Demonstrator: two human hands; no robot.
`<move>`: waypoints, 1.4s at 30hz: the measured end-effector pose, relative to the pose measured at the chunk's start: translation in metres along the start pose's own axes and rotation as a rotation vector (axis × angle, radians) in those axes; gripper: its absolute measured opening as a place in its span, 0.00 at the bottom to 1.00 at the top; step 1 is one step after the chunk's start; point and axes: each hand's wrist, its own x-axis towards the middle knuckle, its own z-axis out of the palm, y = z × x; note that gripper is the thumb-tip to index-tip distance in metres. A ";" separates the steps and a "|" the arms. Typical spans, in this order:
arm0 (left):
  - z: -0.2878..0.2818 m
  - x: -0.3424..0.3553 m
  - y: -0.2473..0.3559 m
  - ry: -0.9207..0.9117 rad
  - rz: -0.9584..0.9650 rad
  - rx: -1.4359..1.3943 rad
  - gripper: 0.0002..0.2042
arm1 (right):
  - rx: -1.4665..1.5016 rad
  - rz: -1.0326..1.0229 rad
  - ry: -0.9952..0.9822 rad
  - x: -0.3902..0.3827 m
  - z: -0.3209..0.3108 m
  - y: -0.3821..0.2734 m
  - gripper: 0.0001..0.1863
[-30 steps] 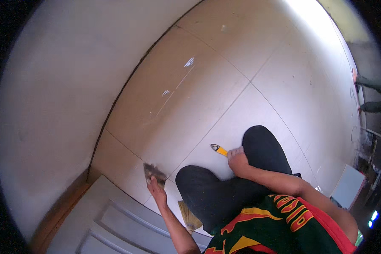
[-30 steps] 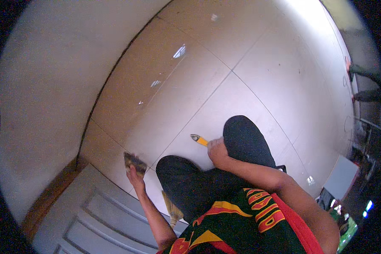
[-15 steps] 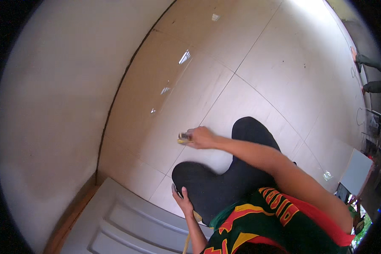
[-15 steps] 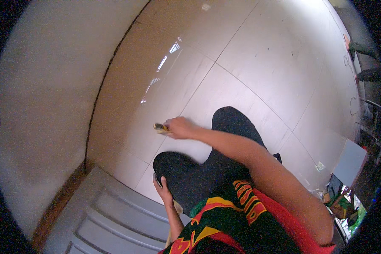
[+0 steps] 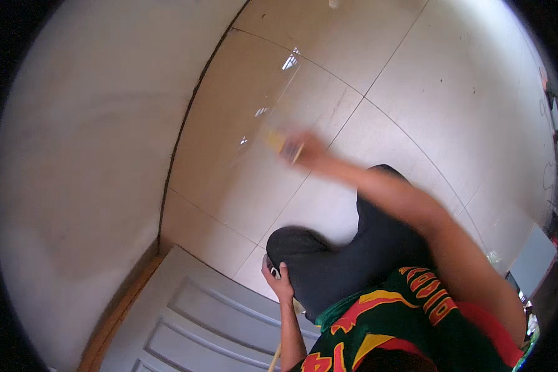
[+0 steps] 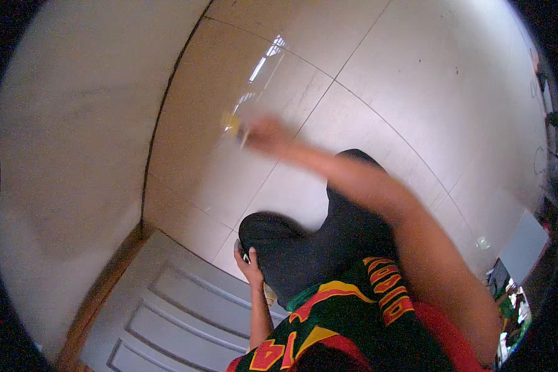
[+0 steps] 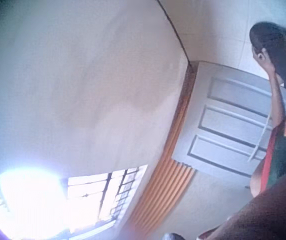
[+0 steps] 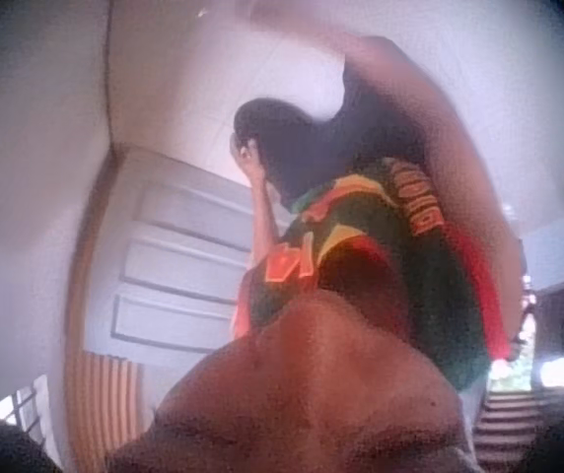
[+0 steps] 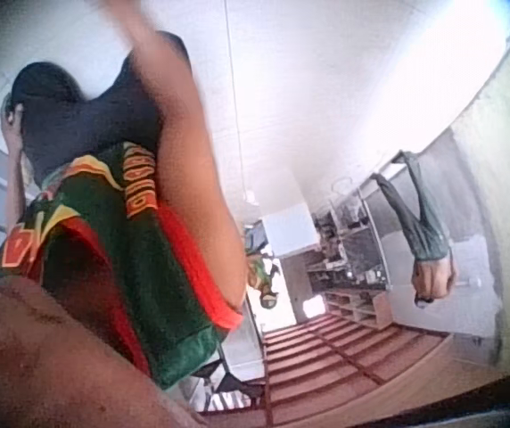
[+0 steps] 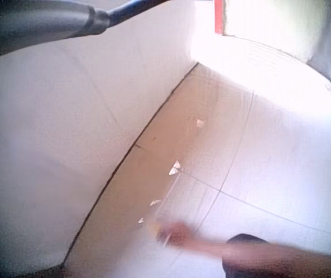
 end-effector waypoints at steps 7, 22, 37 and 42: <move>-0.016 -0.003 -0.011 -0.020 0.047 0.001 0.27 | -0.109 0.148 -0.509 -0.016 0.066 -0.017 0.12; -0.016 0.003 -0.005 -0.067 0.191 0.117 0.24 | 0.000 0.674 -0.552 -0.058 0.001 -0.058 0.12; -0.011 0.001 0.015 -0.038 0.206 0.080 0.24 | -0.195 0.530 -0.082 0.001 -0.144 0.023 0.33; -0.014 0.004 0.008 -0.057 0.214 0.135 0.25 | -0.233 0.687 -0.465 -0.047 -0.118 0.019 0.38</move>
